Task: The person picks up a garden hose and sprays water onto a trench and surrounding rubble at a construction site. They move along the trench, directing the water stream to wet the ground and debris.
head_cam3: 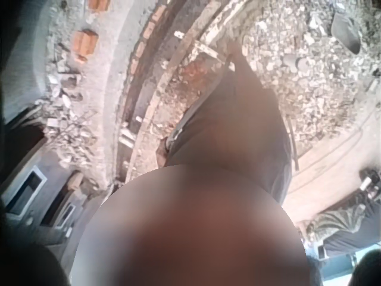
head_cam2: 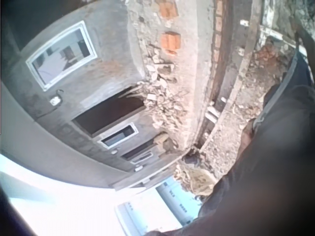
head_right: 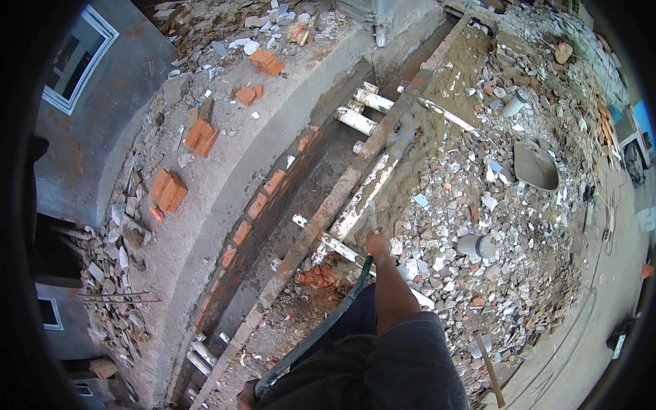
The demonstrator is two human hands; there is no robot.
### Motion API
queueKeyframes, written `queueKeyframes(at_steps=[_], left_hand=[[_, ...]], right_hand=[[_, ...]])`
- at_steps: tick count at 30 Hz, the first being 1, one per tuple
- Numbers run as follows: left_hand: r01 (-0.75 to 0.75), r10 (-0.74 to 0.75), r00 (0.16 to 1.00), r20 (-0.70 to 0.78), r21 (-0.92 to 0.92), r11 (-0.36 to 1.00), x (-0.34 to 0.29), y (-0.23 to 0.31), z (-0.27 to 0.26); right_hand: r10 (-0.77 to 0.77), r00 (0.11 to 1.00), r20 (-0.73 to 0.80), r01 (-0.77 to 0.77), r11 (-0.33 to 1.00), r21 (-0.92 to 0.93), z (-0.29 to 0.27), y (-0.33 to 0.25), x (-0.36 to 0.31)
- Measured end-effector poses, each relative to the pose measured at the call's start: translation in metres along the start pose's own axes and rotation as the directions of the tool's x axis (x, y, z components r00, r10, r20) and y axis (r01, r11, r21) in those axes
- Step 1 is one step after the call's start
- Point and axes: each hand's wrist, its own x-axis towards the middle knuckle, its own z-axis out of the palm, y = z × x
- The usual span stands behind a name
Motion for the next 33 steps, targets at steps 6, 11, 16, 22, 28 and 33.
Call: queueKeyframes(at_steps=[6, 11, 16, 22, 28, 33], left_hand=[[0.025, -0.025, 1.000, 0.001, -0.148, 0.989, 0.000, 0.016, 0.012], [0.051, -0.056, 0.998, -0.031, -0.132, 0.990, -0.001, 0.026, 0.018], [0.057, -0.065, 0.997, -0.042, -0.157, 0.986, 0.000, 0.025, 0.024], [0.068, -0.081, 0.995, -0.054, -0.198, 0.978, 0.005, 0.022, 0.027], [0.222, -0.237, 0.971, 0.024, -0.454, 0.863, 0.017, 0.032, 0.032], [0.011, -0.012, 1.000, -0.002, -0.149, 0.989, 0.032, 0.041, 0.035]], right_hand=[[0.070, 0.991, -0.118, -0.059, 0.994, 0.092, -0.004, -0.030, 0.025], [0.122, 0.991, -0.052, -0.117, 0.990, 0.075, -0.008, -0.053, 0.024], [0.188, 0.982, -0.030, -0.185, 0.979, 0.081, -0.020, -0.071, 0.011], [0.193, 0.979, -0.070, -0.176, 0.963, 0.206, -0.032, -0.074, 0.011], [0.148, 0.960, -0.239, -0.096, 0.972, 0.214, -0.063, -0.069, 0.034], [-0.040, 0.881, -0.470, 0.130, 0.979, 0.159, -0.097, -0.064, 0.060]])
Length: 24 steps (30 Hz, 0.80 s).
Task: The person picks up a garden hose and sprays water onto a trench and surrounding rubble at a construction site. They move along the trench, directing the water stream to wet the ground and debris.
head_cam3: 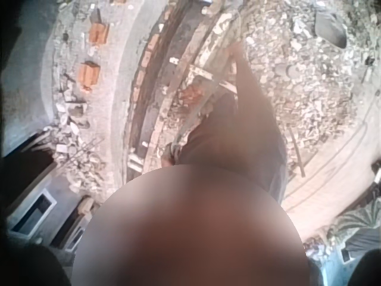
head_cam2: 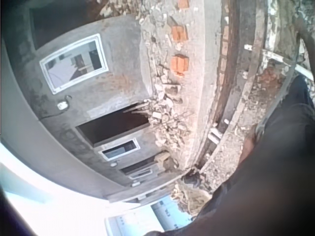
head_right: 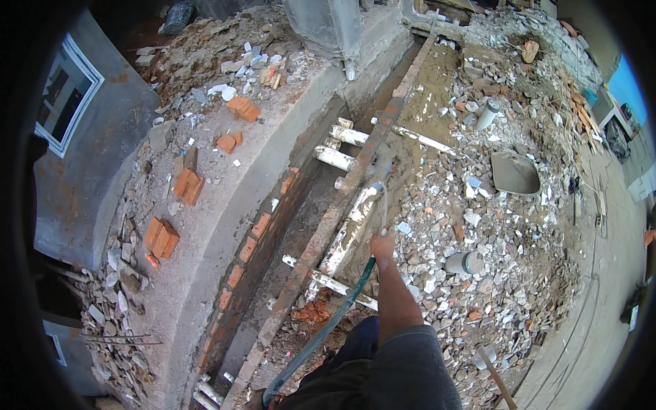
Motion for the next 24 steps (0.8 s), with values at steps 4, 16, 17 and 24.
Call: queueKeyframes(at_steps=[4, 16, 17, 24], left_hand=[[-0.239, 0.229, 0.971, 0.071, 0.378, 0.895, 0.009, 0.005, 0.003], [-0.303, 0.228, 0.951, 0.210, 0.484, 0.821, 0.034, 0.007, 0.013], [-0.283, 0.195, 0.956, 0.219, 0.515, 0.809, 0.037, 0.005, 0.014], [-0.439, 0.367, 0.896, 0.252, 0.368, 0.820, 0.045, -0.010, 0.020]], right_hand=[[0.052, 0.998, 0.021, -0.054, 0.991, 0.123, -0.026, -0.018, 0.020], [0.022, 0.995, 0.093, -0.026, 0.999, 0.044, -0.066, -0.054, 0.050], [-0.004, 0.997, 0.082, 0.002, 1.000, 0.027, -0.068, -0.054, 0.051], [0.105, 0.990, 0.097, -0.094, 0.989, -0.111, -0.075, -0.053, 0.060]])
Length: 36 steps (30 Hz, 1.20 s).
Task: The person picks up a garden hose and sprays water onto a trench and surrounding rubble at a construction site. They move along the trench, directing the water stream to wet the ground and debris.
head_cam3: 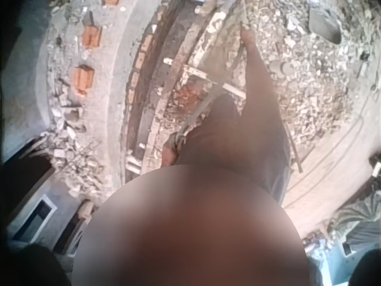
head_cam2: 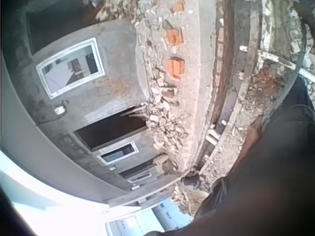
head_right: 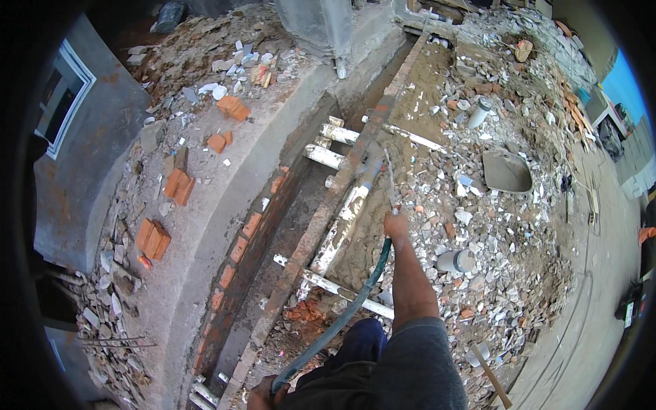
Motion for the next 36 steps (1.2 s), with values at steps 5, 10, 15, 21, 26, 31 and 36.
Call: queueKeyframes(at_steps=[5, 10, 15, 21, 26, 31, 36], left_hand=[[0.021, -0.021, 0.999, 0.025, -0.019, 1.000, 0.002, -0.005, 0.005], [0.055, -0.053, 0.998, 0.046, -0.041, 0.998, 0.004, -0.004, 0.006], [0.130, -0.128, 0.987, 0.094, -0.012, 0.991, 0.005, -0.004, 0.008], [0.129, -0.122, 0.987, 0.104, -0.067, 0.989, 0.006, -0.013, 0.014], [0.103, -0.103, 0.990, 0.101, 0.005, 0.995, 0.005, -0.022, 0.018], [0.133, -0.129, 0.985, 0.110, -0.030, 0.991, 0.008, -0.022, 0.018], [0.125, -0.126, 0.987, 0.102, 0.019, 0.992, 0.012, -0.011, 0.013]], right_hand=[[-0.088, 0.995, -0.044, 0.092, 0.990, 0.102, -0.001, 0.002, -0.001], [-0.144, 0.988, -0.056, 0.147, 0.988, 0.057, -0.005, 0.000, 0.001], [-0.108, 0.994, -0.031, 0.109, 0.993, 0.045, -0.008, -0.001, 0.009], [-0.098, 0.995, -0.011, 0.099, 0.994, 0.036, -0.012, -0.009, 0.010], [-0.085, 0.996, -0.014, 0.085, 0.996, 0.014, -0.007, -0.012, 0.014], [-0.141, 0.989, -0.046, 0.143, 0.989, 0.037, 0.001, -0.009, 0.023], [-0.083, 0.997, 0.004, 0.082, 0.993, 0.089, 0.003, -0.011, 0.026]])
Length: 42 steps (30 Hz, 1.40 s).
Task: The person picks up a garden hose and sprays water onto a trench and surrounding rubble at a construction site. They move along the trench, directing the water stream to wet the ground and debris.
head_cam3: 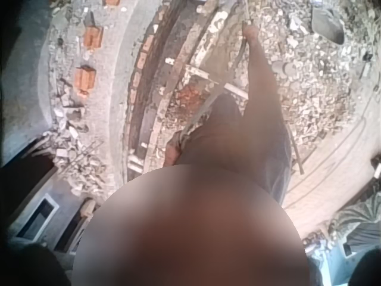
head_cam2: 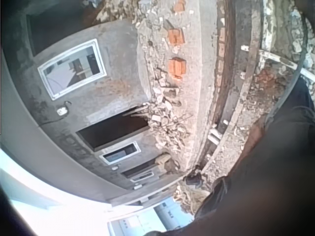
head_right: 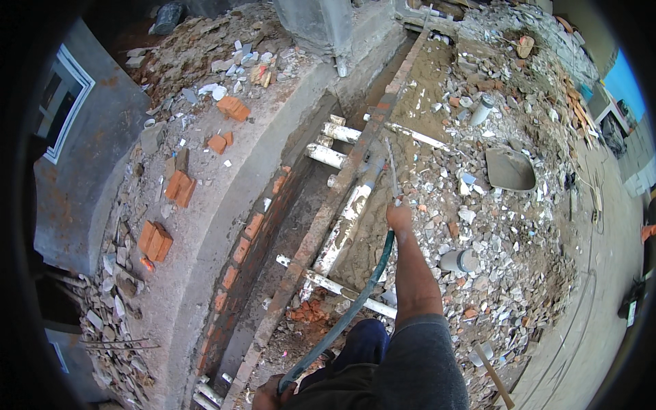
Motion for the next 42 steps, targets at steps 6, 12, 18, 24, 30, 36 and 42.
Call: queueKeyframes(at_steps=[6, 12, 18, 24, 30, 36, 42], left_hand=[[-0.021, 0.021, 1.000, -0.008, 0.022, 1.000, 0.002, 0.016, -0.007], [0.001, -0.001, 1.000, -0.002, -0.002, 1.000, 0.003, 0.023, -0.008], [0.007, -0.007, 1.000, 0.006, -0.026, 1.000, 0.003, 0.023, -0.006], [0.072, -0.069, 0.996, 0.056, -0.064, 0.995, 0.004, 0.028, -0.008], [0.014, -0.013, 1.000, 0.023, -0.082, 0.996, 0.004, 0.032, -0.009], [-0.034, 0.035, 0.999, 0.001, -0.025, 0.999, 0.005, 0.030, -0.008], [-0.030, 0.030, 0.999, 0.022, 0.005, 1.000, 0.006, 0.034, -0.010]], right_hand=[[0.020, 1.000, 0.009, -0.020, 1.000, 0.003, 0.003, 0.005, 0.006], [0.014, 0.999, -0.045, -0.016, 0.998, -0.061, 0.009, 0.021, 0.019], [0.081, 0.996, 0.024, -0.077, 0.988, -0.131, 0.000, 0.005, 0.010], [0.031, 0.999, 0.025, -0.031, 0.999, -0.038, 0.000, -0.006, 0.006], [-0.036, 0.997, -0.064, 0.033, 0.998, -0.051, 0.003, 0.002, 0.011], [-0.011, 0.985, -0.173, 0.006, 0.999, -0.032, 0.000, 0.022, 0.018], [-0.004, 0.988, -0.157, 0.001, 1.000, -0.017, -0.008, 0.027, 0.012]])
